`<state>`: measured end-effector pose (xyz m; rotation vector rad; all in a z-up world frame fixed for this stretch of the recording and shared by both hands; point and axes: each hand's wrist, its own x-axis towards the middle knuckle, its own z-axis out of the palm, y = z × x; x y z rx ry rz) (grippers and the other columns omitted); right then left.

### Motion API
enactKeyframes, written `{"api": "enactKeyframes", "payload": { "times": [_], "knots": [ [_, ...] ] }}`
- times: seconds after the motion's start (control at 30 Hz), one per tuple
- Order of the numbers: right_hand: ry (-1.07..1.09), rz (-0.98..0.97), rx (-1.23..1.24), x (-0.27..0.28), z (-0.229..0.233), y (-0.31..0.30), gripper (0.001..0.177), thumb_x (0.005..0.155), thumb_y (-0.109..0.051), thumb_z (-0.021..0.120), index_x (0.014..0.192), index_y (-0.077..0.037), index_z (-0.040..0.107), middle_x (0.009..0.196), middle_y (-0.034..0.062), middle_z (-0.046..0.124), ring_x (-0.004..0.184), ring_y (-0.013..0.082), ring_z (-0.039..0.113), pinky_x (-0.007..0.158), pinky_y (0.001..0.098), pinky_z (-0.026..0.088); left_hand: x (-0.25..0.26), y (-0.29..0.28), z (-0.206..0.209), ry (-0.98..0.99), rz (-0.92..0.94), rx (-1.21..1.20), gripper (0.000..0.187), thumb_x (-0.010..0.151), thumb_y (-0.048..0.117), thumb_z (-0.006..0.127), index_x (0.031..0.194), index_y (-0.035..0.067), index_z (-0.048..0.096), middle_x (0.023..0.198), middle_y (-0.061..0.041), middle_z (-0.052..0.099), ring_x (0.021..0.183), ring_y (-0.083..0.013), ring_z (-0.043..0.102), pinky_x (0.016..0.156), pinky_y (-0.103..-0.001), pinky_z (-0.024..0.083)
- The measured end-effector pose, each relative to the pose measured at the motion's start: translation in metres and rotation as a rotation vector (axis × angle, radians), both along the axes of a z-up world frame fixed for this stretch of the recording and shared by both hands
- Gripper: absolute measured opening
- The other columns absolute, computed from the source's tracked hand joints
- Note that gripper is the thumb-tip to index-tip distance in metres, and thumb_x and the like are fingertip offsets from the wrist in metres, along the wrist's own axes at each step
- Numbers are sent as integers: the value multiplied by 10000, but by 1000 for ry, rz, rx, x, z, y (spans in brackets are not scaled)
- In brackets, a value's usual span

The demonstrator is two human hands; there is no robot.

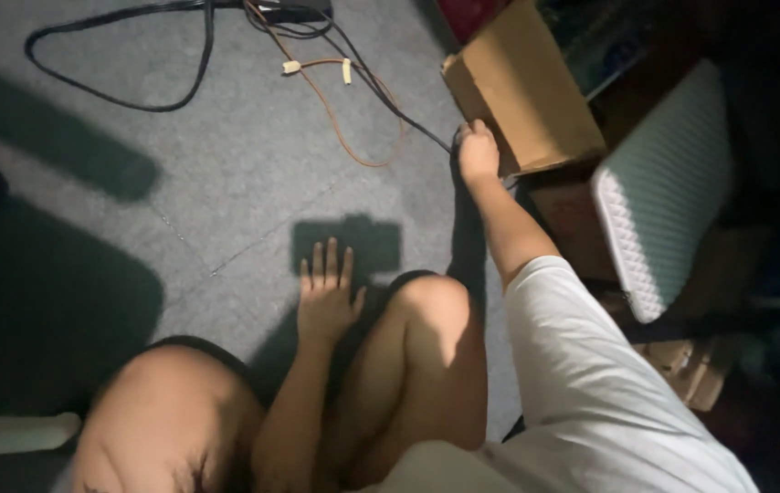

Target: Organizing various items like chargers, masks, and cloths on and under a desk.

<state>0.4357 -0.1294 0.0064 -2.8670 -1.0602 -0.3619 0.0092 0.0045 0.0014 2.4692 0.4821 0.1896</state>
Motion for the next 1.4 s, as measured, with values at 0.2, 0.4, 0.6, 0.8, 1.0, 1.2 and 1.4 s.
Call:
{"api": "enactKeyframes", "payload": {
  "times": [0.2, 0.4, 0.6, 0.8, 1.0, 1.2, 1.4],
  "knots": [
    [45, -64, -178, 25, -15, 4, 174, 993, -149, 580, 946, -30, 698, 1025, 194, 675, 931, 425, 681, 781, 527, 553, -2, 1, -1, -18, 11, 10, 815, 912, 489, 610, 1583, 105, 352, 1665, -201, 255, 1529, -423, 245, 1202, -614, 259],
    [296, -131, 238, -28, 3, -43, 99, 891, -85, 732, 976, -34, 740, 870, 152, 734, 809, 317, 710, 756, 421, 579, -4, 1, -2, -36, 9, -32, 848, 896, 491, 629, 1585, 83, 351, 1673, -217, 225, 1534, -432, 228, 1204, -623, 255],
    [721, -658, 1478, -51, -20, -85, 141, 882, 33, 630, 991, -8, 709, 902, 86, 766, 768, 186, 732, 678, 306, 626, -5, 0, 5, -21, -19, -25, 884, 865, 493, 654, 1590, 88, 352, 1669, -226, 219, 1527, -437, 231, 1199, -628, 256],
    [195, -92, 581, -36, 44, 37, 88, 874, -24, 760, 961, -20, 772, 912, 115, 747, 830, 234, 705, 745, 315, 558, -3, 2, 6, 13, -6, -30, 890, 850, 503, 658, 1575, 91, 347, 1659, -227, 222, 1519, -445, 233, 1190, -628, 258],
    [-284, 145, -205, 58, -23, 81, 260, 896, -89, 585, 1093, 25, 710, 1024, 181, 657, 848, 305, 685, 731, 364, 557, -1, 0, -5, -40, 14, -6, 907, 851, 519, 651, 1581, 78, 340, 1652, -247, 229, 1512, -444, 247, 1202, -617, 234],
    [-171, -6, -364, 67, -42, 96, 189, 968, -110, 542, 944, 1, 693, 1043, 176, 669, 935, 348, 692, 722, 427, 580, -1, 6, 10, 56, -24, -23, 903, 853, 522, 632, 1572, 63, 339, 1636, -237, 246, 1507, -406, 246, 1204, -579, 215],
    [259, 19, -111, 21, -6, 71, 191, 895, -39, 600, 1038, -54, 726, 1048, 189, 706, 932, 320, 698, 817, 426, 571, -6, 4, 9, 15, -2, -26, 877, 872, 508, 629, 1576, 66, 347, 1657, -229, 236, 1522, -402, 235, 1211, -567, 215]
  ]
}}
